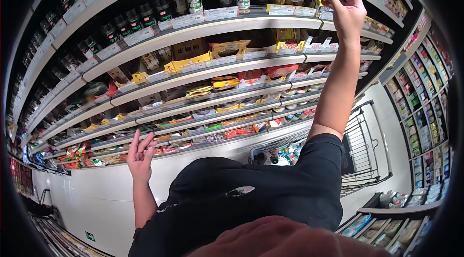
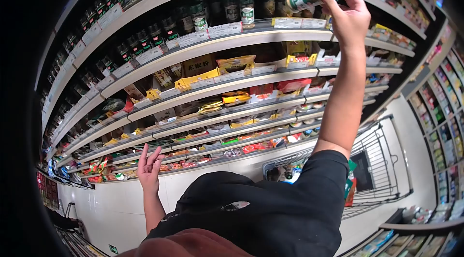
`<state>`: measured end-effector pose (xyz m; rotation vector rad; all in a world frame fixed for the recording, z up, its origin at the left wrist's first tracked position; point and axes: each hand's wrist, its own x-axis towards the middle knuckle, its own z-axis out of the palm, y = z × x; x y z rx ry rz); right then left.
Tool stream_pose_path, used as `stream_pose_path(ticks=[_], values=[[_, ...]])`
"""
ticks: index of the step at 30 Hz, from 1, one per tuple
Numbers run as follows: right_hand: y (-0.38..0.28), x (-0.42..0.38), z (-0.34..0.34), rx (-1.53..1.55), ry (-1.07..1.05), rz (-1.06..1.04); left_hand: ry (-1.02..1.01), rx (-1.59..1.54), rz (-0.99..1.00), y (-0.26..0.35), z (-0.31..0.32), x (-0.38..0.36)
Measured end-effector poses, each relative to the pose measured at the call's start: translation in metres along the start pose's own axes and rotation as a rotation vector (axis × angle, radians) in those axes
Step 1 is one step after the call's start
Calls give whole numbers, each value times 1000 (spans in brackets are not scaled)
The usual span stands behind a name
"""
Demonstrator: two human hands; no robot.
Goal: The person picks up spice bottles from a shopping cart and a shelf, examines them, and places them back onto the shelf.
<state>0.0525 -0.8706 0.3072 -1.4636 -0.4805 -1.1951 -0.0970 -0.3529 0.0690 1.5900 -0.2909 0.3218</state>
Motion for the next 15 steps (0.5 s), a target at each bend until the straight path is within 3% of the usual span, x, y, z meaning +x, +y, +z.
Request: stream_pose_path(ticks=[7,15], values=[[4,12,39,-102,-112,-74,82,-36,-24,-11,-1,-21],[-1,20,50,-148,-92,-39,145,-34,-61,-13,-6,-33]])
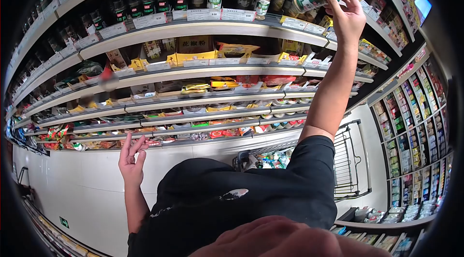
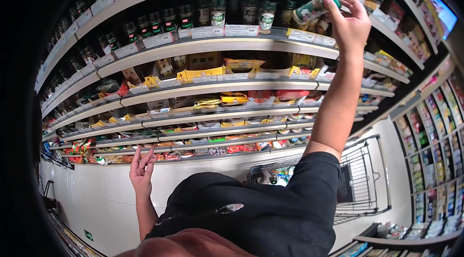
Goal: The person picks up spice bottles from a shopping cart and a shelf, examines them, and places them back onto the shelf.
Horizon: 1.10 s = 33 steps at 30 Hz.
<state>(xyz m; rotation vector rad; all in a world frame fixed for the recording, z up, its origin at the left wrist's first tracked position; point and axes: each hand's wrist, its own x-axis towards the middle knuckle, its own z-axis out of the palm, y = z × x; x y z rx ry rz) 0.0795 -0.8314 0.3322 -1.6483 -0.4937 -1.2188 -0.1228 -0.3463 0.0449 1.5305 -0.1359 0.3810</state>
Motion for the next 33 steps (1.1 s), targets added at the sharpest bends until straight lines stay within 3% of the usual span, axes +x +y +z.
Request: stream_pose_path(ticks=[14,20,23,33], values=[[-7,25,-44,-141,217,-28,19,10,-33,-10,-1,1],[11,36,-73,-455,247,-72,5,-9,-36,-10,2,5],[3,31,-70,-291,260,-11,-4,-18,-40,-10,4,7],[25,36,-89,-307,218,66,-46,-28,-50,-9,9,13]])
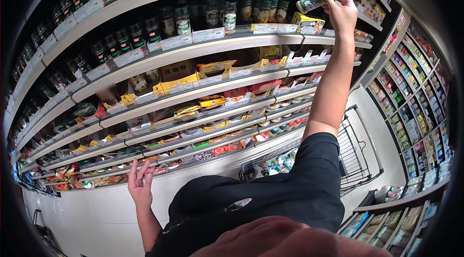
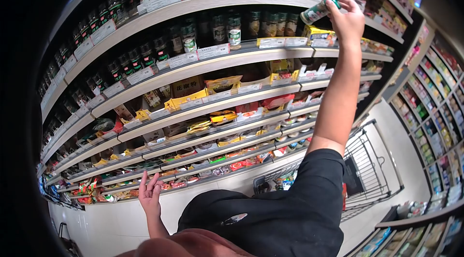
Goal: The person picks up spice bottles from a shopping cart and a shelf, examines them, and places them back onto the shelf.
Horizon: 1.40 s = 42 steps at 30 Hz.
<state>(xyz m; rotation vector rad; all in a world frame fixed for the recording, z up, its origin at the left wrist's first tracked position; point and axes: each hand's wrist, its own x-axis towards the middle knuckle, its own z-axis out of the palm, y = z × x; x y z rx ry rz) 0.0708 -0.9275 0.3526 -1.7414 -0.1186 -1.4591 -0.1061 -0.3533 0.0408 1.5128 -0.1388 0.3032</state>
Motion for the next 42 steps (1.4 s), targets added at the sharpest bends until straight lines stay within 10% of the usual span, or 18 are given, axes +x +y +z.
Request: stream_pose_path(ticks=[33,42], values=[[30,7,-9,-330,-170,128,0,32,12,5,-7,-14],[13,-10,-17,108,-162,254,-2,42,-34,3,-5,-11]])
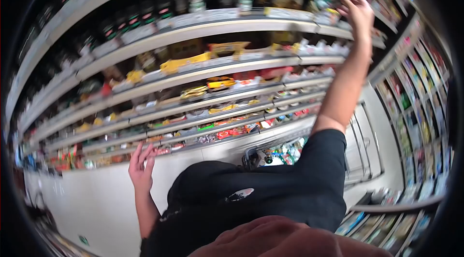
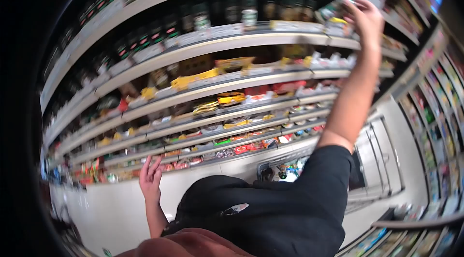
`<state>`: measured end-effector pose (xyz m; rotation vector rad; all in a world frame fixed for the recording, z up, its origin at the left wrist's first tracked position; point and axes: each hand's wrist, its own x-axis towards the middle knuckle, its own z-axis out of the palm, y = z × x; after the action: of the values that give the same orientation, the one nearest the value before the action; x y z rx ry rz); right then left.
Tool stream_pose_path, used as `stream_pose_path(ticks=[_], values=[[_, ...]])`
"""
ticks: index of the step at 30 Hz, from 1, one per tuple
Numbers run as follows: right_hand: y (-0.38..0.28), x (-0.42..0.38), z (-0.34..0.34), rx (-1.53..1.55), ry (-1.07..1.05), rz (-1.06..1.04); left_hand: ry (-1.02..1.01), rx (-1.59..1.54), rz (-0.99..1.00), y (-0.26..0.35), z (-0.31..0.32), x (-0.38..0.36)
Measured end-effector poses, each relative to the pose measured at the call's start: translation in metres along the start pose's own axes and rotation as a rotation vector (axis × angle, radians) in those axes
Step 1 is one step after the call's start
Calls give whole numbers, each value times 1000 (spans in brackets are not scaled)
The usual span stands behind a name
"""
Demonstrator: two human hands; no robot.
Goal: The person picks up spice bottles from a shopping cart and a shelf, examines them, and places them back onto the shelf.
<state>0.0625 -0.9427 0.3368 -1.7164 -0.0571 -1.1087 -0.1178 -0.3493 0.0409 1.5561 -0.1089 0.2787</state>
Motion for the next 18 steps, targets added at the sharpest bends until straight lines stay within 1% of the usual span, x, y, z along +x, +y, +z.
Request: stream_pose_path(ticks=[2,3,4,5,7,8,9,11,12,14,15,17,18], values=[[-23,-17,10,84,-40,64,-30,19,3,3,0,-1],[-31,-27,17,163,-99,33,-52,34,15,-1,-2,1],[-27,-31,16,264,-224,-4,-78,38,58,-8,-3,3],[-41,-50,30,266,-210,-47,-110,45,101,-12,-3,5],[-58,-83,52,366,-347,-112,-173,72,134,-1,0,9],[-72,-105,66,374,-432,-153,-184,84,165,-7,-2,10],[-89,-130,83,378,-508,-192,-204,62,146,-8,-4,11],[-99,-175,116,517,-701,-335,-280,68,171,-6,-11,13],[-108,-200,132,586,-821,-276,-255,74,168,-2,-17,14],[-118,-245,165,691,-1041,-177,-449,55,123,5,-29,17],[-119,-267,183,727,-1148,-134,-429,54,121,3,-35,18],[-122,-306,223,804,-1302,-37,-601,-130,95,-5,-52,20],[-120,-327,243,813,-1339,30,-624,-229,87,-11,-58,21]])
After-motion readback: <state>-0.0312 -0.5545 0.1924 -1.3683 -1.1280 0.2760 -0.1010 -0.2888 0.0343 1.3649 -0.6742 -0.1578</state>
